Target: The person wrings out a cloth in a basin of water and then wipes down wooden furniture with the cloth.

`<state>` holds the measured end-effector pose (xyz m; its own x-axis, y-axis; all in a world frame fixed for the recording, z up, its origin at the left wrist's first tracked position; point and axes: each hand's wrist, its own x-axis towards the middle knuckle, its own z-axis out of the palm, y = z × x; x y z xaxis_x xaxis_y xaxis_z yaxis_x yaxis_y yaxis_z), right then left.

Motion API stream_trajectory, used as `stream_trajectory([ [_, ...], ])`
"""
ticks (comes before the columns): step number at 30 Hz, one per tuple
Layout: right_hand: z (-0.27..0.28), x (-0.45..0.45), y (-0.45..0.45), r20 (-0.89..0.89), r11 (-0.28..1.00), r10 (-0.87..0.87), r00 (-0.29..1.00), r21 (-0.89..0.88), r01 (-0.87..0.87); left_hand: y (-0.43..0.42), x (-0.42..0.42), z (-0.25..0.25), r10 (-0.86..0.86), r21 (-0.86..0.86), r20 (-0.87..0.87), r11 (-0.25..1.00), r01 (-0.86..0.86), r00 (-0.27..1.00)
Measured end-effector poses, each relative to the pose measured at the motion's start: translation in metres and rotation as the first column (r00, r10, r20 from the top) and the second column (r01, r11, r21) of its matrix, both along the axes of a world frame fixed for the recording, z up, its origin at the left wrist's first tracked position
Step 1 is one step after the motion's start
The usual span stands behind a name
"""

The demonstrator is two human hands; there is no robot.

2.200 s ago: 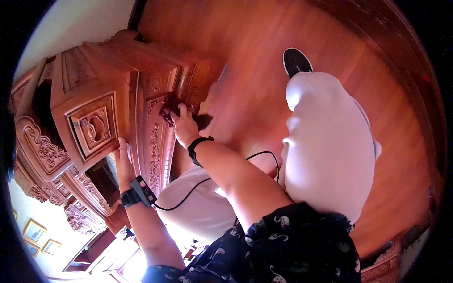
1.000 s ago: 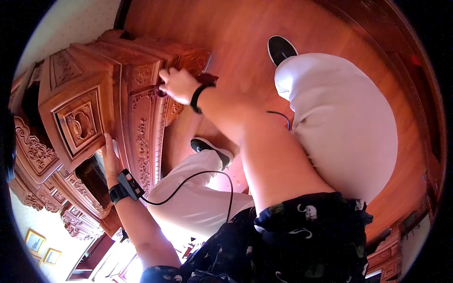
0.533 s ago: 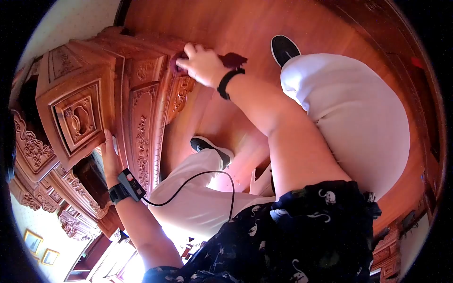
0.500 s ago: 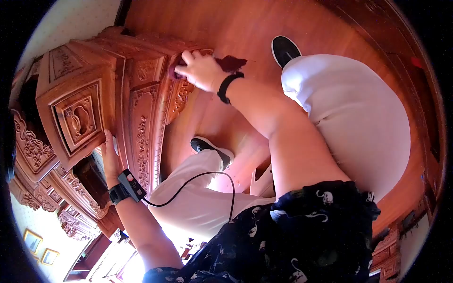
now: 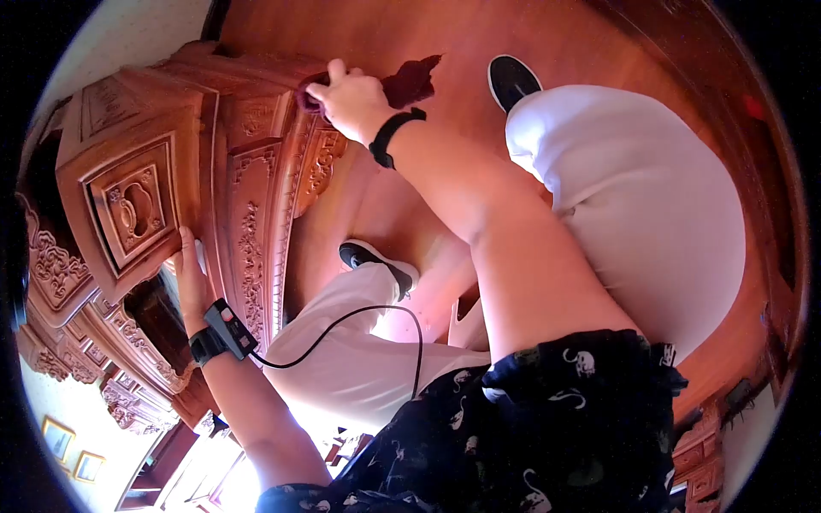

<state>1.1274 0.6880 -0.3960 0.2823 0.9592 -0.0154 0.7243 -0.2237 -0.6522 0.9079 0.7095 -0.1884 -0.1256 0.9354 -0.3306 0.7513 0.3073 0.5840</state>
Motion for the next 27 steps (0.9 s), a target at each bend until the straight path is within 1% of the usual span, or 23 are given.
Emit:
stream_trajectory([
  [2,-0.008,-0.008,0.002,0.005,0.999,-0.035,0.999,0.013,0.034,-0.001,0.001,0.001,-0.013,-0.015,0.024,1.0,0.013,1.0],
  [4,-0.014,-0.014,0.003,0.064,0.988,-0.015,0.998,0.153,0.005,0.001,-0.002,-0.004,-0.053,0.044,0.02,0.998,0.052,0.998],
  [5,-0.017,-0.016,0.003,0.074,0.98,-0.024,0.997,0.2,0.009,0.002,-0.002,-0.003,-0.053,0.043,0.022,0.998,0.052,0.998],
  [6,-0.015,-0.017,0.002,0.072,0.981,-0.02,0.997,0.194,0.006,0.002,0.002,0.0,-0.002,0.013,-0.027,1.0,0.002,1.0],
  [7,-0.012,-0.019,0.003,0.16,0.978,0.016,0.987,0.204,-0.049,0.0,0.003,0.002,0.046,-0.017,-0.081,0.999,-0.048,0.996],
  [8,-0.009,-0.02,0.006,0.251,0.972,0.047,0.967,0.212,-0.102,0.0,-0.001,-0.001,0.044,-0.023,-0.082,0.999,-0.046,0.996],
  [9,-0.009,-0.022,0.008,0.38,0.965,0.025,0.924,0.231,-0.121,0.002,-0.005,-0.005,0.008,0.01,0.008,1.0,-0.008,1.0],
  [10,-0.01,-0.024,0.007,0.39,0.95,0.009,0.921,0.285,-0.13,0.003,-0.008,-0.007,-0.031,0.046,0.098,0.999,0.026,0.995],
  [11,-0.011,-0.025,0.007,0.41,0.944,0.014,0.912,0.295,-0.147,0.005,-0.011,-0.008,-0.033,0.038,0.097,0.999,0.03,0.995],
  [12,-0.012,-0.027,0.008,0.427,0.938,0.02,0.904,0.304,-0.165,0.007,-0.012,-0.009,-0.039,0.034,0.13,0.999,0.035,0.991],
  [13,-0.012,-0.032,0.007,0.388,0.936,-0.006,0.922,0.326,-0.131,0.007,-0.015,-0.011,-0.041,0.025,0.161,0.999,0.037,0.986],
  [14,-0.019,-0.037,0.01,0.38,0.928,-0.04,0.924,0.357,-0.107,0.006,-0.019,-0.012,-0.032,0.004,0.15,0.999,0.032,0.988],
  [16,-0.015,-0.043,0.01,0.385,0.948,-0.026,0.922,0.301,-0.099,0.009,-0.019,-0.016,-0.043,0.094,0.031,0.995,0.04,0.999],
  [17,-0.014,-0.044,0.009,0.36,0.945,-0.031,0.932,0.314,-0.09,0.008,-0.019,-0.016,-0.082,0.131,-0.018,0.988,0.084,0.996],
  [18,-0.013,-0.044,0.008,0.361,0.949,0.009,0.933,0.291,-0.122,0.006,-0.016,-0.015,-0.078,0.119,-0.021,0.99,0.08,0.997],
  [21,-0.009,-0.039,0.01,0.379,0.929,0.041,0.925,0.326,-0.175,0.004,-0.014,-0.014,-0.093,0.098,0.066,0.991,0.086,0.993],
  [22,-0.005,-0.036,0.008,0.372,0.943,0.084,0.924,0.271,-0.195,0.005,-0.014,-0.013,-0.091,0.103,0.071,0.991,0.084,0.993],
  [23,0.0,-0.035,0.006,0.365,0.952,0.125,0.923,0.217,-0.215,0.005,-0.014,-0.012,-0.082,0.1,0.007,0.992,0.081,0.997],
  [24,0.0,-0.04,0.006,0.372,0.951,0.122,0.92,0.222,-0.216,0.005,-0.013,-0.012,-0.074,0.096,-0.057,0.992,0.079,0.996],
  [26,-0.005,-0.057,0.006,0.35,0.96,0.138,0.927,0.184,-0.212,0.005,-0.014,-0.014,-0.099,0.136,-0.064,0.985,0.107,0.993],
  [27,-0.002,-0.06,0.005,0.298,0.969,0.118,0.947,0.173,-0.175,0.006,-0.014,-0.015,-0.122,0.17,-0.076,0.976,0.134,0.99],
])
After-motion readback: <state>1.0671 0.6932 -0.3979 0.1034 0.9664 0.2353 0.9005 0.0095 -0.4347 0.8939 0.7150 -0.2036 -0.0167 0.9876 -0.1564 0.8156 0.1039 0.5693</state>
